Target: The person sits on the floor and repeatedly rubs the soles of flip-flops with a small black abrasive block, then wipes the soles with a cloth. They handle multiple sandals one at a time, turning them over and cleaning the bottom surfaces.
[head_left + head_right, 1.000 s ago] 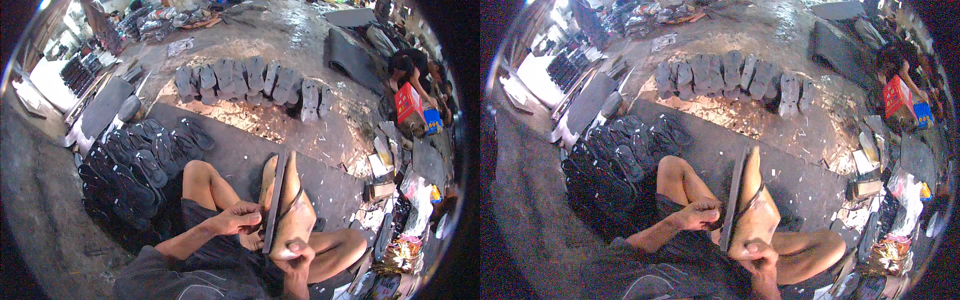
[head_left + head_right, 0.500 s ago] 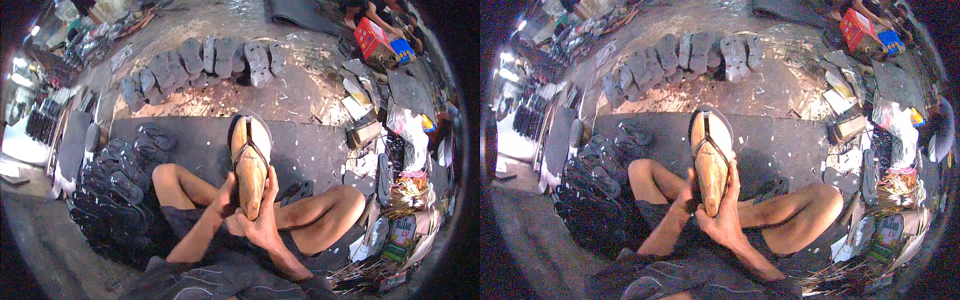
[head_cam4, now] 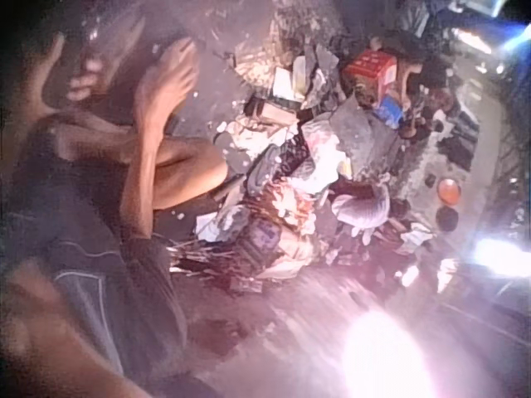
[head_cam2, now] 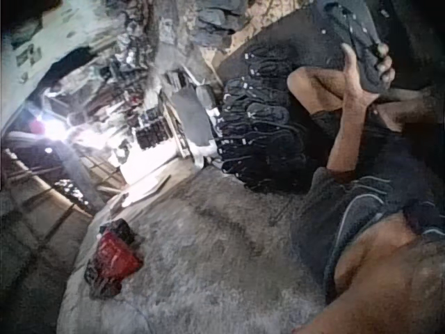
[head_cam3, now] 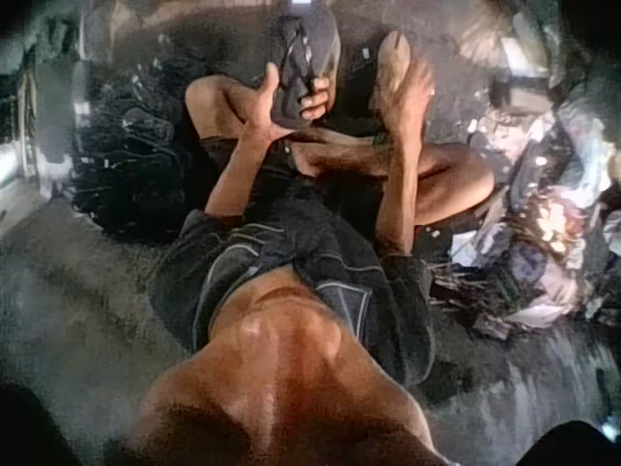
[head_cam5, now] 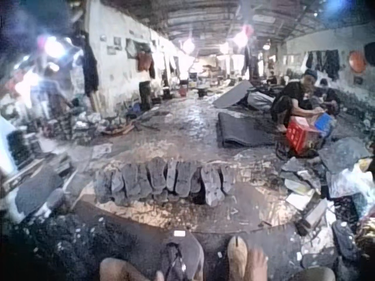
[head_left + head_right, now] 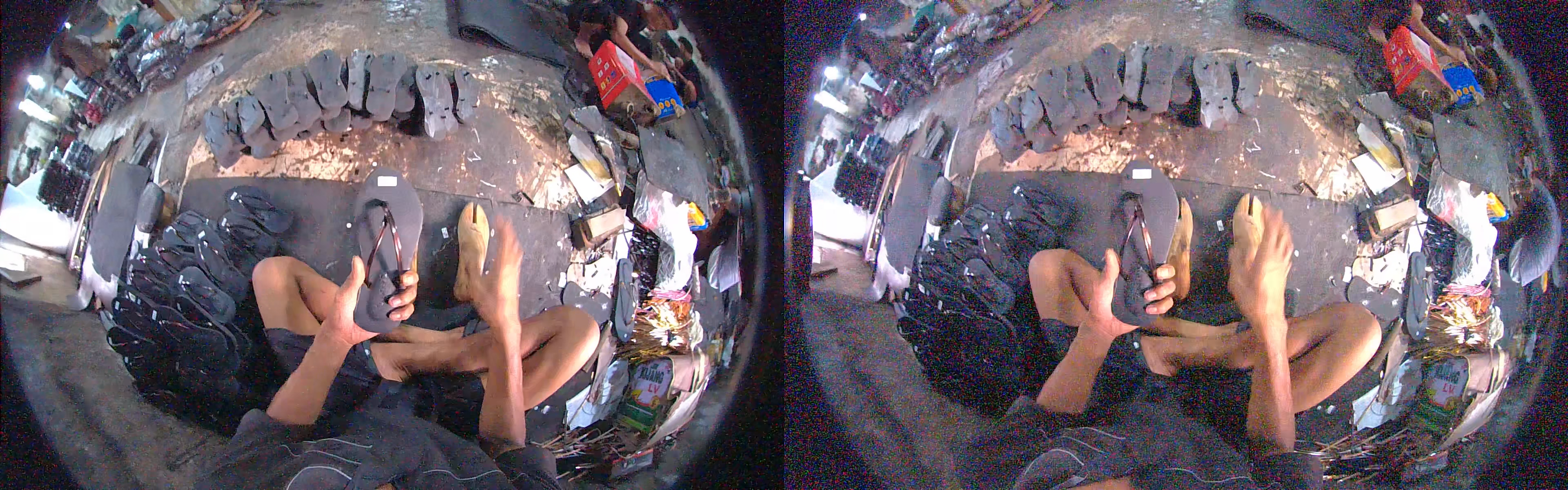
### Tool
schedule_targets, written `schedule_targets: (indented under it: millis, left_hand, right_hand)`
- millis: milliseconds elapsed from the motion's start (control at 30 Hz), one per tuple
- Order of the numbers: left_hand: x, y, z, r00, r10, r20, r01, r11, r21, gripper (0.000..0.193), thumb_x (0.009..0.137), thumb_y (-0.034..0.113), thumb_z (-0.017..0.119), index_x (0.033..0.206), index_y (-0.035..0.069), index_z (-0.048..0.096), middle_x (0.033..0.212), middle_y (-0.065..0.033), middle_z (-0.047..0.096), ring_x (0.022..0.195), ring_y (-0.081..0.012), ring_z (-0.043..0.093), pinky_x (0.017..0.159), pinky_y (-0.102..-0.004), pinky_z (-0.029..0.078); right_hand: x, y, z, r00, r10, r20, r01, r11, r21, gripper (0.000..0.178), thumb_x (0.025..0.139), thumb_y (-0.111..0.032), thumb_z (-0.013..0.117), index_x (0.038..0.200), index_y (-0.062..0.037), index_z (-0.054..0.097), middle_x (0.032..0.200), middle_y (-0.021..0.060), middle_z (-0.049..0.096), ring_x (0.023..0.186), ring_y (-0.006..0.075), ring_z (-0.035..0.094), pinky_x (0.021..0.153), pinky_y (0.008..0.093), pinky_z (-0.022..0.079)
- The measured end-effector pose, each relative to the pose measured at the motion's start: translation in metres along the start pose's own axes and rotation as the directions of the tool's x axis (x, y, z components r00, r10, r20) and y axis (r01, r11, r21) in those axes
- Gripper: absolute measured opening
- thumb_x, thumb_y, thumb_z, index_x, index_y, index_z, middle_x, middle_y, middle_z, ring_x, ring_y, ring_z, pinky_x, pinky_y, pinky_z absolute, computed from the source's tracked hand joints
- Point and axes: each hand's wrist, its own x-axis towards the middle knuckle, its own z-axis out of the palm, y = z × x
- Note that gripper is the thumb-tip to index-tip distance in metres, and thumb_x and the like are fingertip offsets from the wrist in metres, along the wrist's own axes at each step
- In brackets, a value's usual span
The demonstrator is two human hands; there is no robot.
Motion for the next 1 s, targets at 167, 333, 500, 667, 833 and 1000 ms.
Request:
schedule_targets:
  millis: [167, 333, 500, 667, 833, 1000]
  left_hand:
    - [0.001, -0.033, 0.023, 0.96, -0.211, 0.186, 0.142, 0.934, 0.327, 0.081, 0.096, 0.062, 0.072, 0.151, 0.007, 0.047, 0.125, -0.0083, 0.062, 0.091, -0.0155, 0.06, 0.08, -0.0324, 0.051]
    - [-0.014, 0.013, -0.008, 0.931, 0.292, -0.218, 0.021, 0.555, 0.832, 0.052, 0.091, 0.024, 0.083, 0.132, -0.001, 0.065, 0.109, -0.0095, 0.072, 0.096, -0.0188, 0.068, 0.092, -0.0346, 0.056]
    - [-0.06, 0.127, -0.017, 0.411, 0.817, -0.405, 0.073, 0.413, 0.908, 0.04, 0.097, 0.011, 0.078, 0.132, -0.003, 0.064, 0.118, -0.0116, 0.073, 0.11, -0.022, 0.069, 0.102, -0.038, 0.058]
    - [-0.118, 0.194, -0.095, 0.038, 0.875, -0.483, -0.439, 0.449, 0.778, 0.038, 0.102, 0.008, 0.07, 0.133, -0.008, 0.055, 0.123, -0.0162, 0.068, 0.115, -0.0292, 0.069, 0.108, -0.0459, 0.06]
    - [-0.149, 0.149, -0.08, 0.014, 0.882, -0.471, -0.361, 0.444, 0.82, 0.051, 0.104, 0.012, 0.068, 0.149, -0.004, 0.051, 0.141, -0.0189, 0.06, 0.133, -0.0326, 0.061, 0.115, -0.0439, 0.052]
    - [-0.043, 0.082, 0.045, 0.478, 0.878, -0.026, -0.297, 0.189, 0.936, 0.081, 0.097, 0.004, 0.07, 0.167, 0.005, 0.029, 0.163, -0.0202, 0.045, 0.154, -0.0347, 0.042, 0.125, -0.0514, 0.038]
  right_hand:
    - [0.069, -0.096, -0.041, 0.72, -0.636, 0.278, 0.591, 0.772, 0.234, 0.097, 0.067, -0.02, 0.097, 0.155, -0.0146, 0.055, 0.159, 0.0221, 0.052, 0.149, 0.0353, 0.05, 0.123, 0.0517, 0.038]
    - [0.151, -0.087, 0.022, 0.748, -0.411, 0.522, 0.258, 0.904, 0.342, 0.102, 0.072, -0.033, 0.101, 0.158, -0.0086, 0.051, 0.157, 0.0163, 0.056, 0.14, 0.0272, 0.054, 0.111, 0.0436, 0.048]
    - [0.253, 0.039, 0.12, 0.867, -0.495, 0.049, 0.487, 0.825, -0.286, 0.101, 0.073, -0.027, 0.097, 0.157, -0.0087, 0.043, 0.146, 0.0177, 0.058, 0.135, 0.0391, 0.055, 0.112, 0.0509, 0.046]
    - [0.287, 0.052, 0.17, 0.966, -0.234, -0.107, 0.172, 0.896, -0.41, 0.064, 0.09, -0.029, 0.085, 0.141, -0.0024, 0.058, 0.135, 0.0214, 0.064, 0.128, 0.0416, 0.06, 0.109, 0.0468, 0.047]
    - [0.245, -0.002, 0.078, 0.672, -0.234, -0.703, 0.358, 0.933, 0.031, 0.04, 0.104, -0.022, 0.071, 0.135, 0.0024, 0.065, 0.122, 0.0229, 0.072, 0.11, 0.0353, 0.068, 0.098, 0.0406, 0.054]
    - [0.063, -0.036, 0.048, 0.944, 0.155, -0.29, 0.086, 0.736, 0.671, 0.034, 0.104, -0.017, 0.074, 0.129, 0.0043, 0.067, 0.117, 0.0122, 0.072, 0.103, 0.0209, 0.066, 0.091, 0.0359, 0.054]
